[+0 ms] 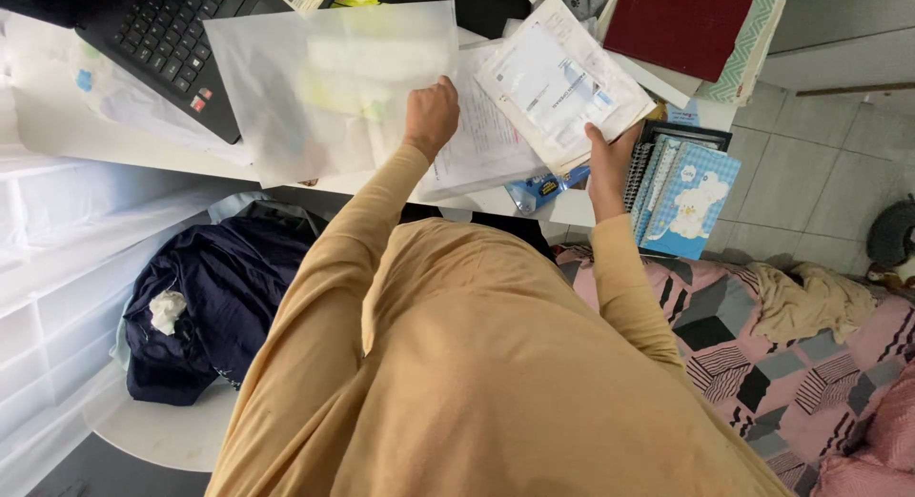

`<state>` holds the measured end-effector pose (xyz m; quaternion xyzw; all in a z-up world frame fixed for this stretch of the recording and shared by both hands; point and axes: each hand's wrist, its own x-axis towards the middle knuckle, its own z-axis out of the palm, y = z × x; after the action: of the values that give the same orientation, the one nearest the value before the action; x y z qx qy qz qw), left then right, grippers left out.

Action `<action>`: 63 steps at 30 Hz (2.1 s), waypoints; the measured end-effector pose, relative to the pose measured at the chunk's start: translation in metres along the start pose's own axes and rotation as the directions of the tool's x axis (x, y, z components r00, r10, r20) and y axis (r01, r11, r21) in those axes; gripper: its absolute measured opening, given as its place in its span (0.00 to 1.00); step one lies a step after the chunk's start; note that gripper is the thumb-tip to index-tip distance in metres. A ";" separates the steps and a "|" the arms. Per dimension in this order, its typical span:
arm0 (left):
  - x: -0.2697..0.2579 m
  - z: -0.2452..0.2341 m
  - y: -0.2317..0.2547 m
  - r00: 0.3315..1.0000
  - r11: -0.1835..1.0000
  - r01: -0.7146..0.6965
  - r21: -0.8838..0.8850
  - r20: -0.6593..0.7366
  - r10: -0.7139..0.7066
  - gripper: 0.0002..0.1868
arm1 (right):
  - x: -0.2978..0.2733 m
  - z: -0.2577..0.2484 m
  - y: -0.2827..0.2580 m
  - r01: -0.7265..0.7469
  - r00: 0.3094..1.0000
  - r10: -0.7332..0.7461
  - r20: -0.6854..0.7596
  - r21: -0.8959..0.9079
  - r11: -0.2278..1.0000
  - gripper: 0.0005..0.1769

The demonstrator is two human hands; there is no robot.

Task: The person organizes a cluttered desk by sorting notebooks, books, and papers. They place items into a large envelope, seal it, and arrange remaining papers and a laptop on the desk.

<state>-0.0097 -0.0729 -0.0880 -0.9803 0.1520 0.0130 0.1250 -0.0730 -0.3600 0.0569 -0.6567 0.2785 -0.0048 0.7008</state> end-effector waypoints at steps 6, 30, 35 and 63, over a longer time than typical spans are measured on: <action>-0.055 -0.104 -0.048 0.996 0.548 0.041 -0.836 -0.006 -0.084 0.10 | -0.014 0.050 -0.034 0.531 0.803 -0.567 0.183 -0.651 0.542 0.34; -0.095 -0.190 -0.073 0.958 0.340 0.107 -0.934 0.006 -0.286 0.17 | -0.055 0.163 -0.039 0.472 0.682 -0.167 0.712 -0.254 0.844 0.23; -0.095 -0.189 -0.079 0.944 0.582 -0.093 -0.807 -0.258 -0.206 0.31 | -0.021 0.147 -0.045 0.562 0.721 -0.245 0.649 -0.340 0.754 0.18; -0.089 -0.227 -0.117 0.900 0.415 0.134 -0.900 -0.065 -0.432 0.16 | 0.055 0.010 -0.024 0.259 0.965 -0.117 0.234 -0.920 0.294 0.46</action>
<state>-0.0615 0.0050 0.1655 -0.9044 -0.0300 -0.0745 -0.4191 -0.0139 -0.3746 0.0578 -0.9678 0.1066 0.1160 0.1961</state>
